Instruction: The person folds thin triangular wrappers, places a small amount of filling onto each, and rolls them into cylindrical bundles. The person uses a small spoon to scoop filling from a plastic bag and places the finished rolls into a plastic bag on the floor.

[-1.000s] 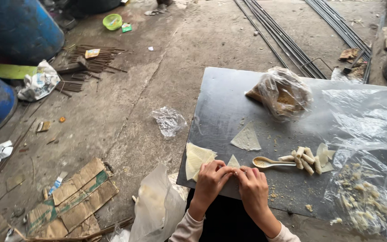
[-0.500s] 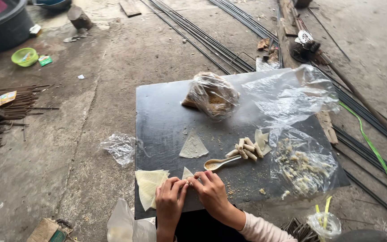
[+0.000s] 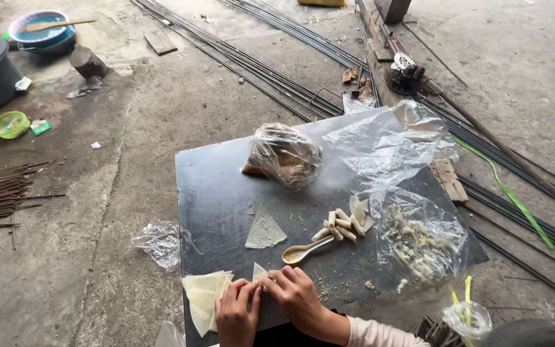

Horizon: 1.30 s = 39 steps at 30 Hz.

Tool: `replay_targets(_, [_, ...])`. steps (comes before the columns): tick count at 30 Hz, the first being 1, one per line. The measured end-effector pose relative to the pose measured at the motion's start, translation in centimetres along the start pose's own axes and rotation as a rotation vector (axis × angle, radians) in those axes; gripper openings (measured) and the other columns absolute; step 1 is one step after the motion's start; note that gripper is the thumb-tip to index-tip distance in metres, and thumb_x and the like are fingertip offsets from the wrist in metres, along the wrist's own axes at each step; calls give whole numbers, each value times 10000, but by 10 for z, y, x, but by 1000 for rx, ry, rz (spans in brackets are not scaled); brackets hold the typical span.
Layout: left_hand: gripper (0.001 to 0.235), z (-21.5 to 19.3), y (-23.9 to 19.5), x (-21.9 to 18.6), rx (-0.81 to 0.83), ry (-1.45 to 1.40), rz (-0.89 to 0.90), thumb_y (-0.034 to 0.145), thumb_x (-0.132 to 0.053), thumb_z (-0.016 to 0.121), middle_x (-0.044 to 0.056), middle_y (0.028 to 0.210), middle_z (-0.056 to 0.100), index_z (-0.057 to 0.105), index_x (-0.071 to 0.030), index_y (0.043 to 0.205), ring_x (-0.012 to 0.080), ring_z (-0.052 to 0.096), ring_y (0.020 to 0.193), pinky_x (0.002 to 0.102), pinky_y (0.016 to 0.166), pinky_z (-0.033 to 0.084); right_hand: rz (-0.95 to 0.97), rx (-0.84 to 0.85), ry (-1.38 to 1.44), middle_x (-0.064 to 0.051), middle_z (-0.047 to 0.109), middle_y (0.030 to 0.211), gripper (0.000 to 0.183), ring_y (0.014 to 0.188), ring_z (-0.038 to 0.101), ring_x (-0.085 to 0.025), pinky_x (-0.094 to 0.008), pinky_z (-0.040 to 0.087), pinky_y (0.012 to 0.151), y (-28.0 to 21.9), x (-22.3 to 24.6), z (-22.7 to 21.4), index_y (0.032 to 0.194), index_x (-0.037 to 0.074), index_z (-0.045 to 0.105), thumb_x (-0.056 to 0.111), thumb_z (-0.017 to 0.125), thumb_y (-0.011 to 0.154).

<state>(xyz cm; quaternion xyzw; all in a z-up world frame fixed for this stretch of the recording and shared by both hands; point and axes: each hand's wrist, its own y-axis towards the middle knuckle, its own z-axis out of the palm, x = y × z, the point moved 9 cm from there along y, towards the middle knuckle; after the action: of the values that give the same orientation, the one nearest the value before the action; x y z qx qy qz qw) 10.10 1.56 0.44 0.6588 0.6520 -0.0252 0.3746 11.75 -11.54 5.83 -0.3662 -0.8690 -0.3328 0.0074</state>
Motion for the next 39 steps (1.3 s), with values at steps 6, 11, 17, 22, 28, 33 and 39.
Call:
replay_targets(6, [187, 6, -4, 7, 18, 21, -19, 833, -249, 746, -5, 1001, 679, 751, -164, 1000, 200, 680, 942, 386, 814, 479, 35, 7, 3, -79, 679, 1046, 195, 930, 632, -242, -365, 510, 770, -3, 0, 9, 1058, 58, 692, 129, 649, 882])
replay_targets(11, [185, 5, -5, 6, 14, 50, -44, 846, -264, 734, -10, 1008, 679, 757, -169, 1003, 192, 678, 946, 384, 806, 476, 40, 18, -10, -67, 670, 1014, 170, 929, 615, -240, -367, 493, 782, -1, -2, 11, 1037, 64, 692, 134, 647, 888])
replay_targets(17, [171, 7, -3, 1, 92, 23, 4, 814, -266, 754, -25, 1002, 685, 763, -177, 959, 187, 678, 930, 393, 802, 465, 64, 76, -72, -57, 672, 985, 149, 920, 611, -235, -376, 466, 774, -6, -2, 10, 1006, 86, 695, 170, 649, 892])
replay_targets(22, [161, 0, 2, -7, 101, -9, 12, 809, -264, 755, -28, 1015, 683, 749, -174, 943, 188, 676, 935, 396, 833, 467, 69, 48, -48, -60, 686, 1048, 228, 967, 618, -226, -373, 465, 823, -12, 2, 2, 1100, 66, 698, 174, 634, 910])
replay_targets(28, [216, -13, 8, -19, 91, -6, -4, 866, -226, 728, 26, 1049, 668, 735, -138, 1063, 241, 654, 949, 413, 840, 465, 41, 35, -53, -83, 686, 1107, 267, 1056, 612, -253, -392, 445, 899, -2, 0, 5, 1099, 72, 698, 151, 628, 854])
replay_targets(33, [204, -21, 9, -23, 58, -20, 1, 881, -218, 731, 39, 1039, 665, 737, -141, 1069, 247, 654, 971, 418, 847, 462, 47, 32, -56, -43, 668, 1105, 303, 1073, 599, -249, -420, 411, 961, -6, 2, 3, 1159, 62, 702, 161, 632, 881])
replay_targets(39, [254, -22, 7, -24, 35, -23, 10, 889, -202, 730, 58, 1061, 661, 719, -103, 1122, 251, 653, 973, 417, 867, 465, 107, 88, -83, -57, 685, 1086, 274, 1084, 604, -256, -430, 394, 981, -2, -6, 18, 1108, 117, 706, 161, 650, 844])
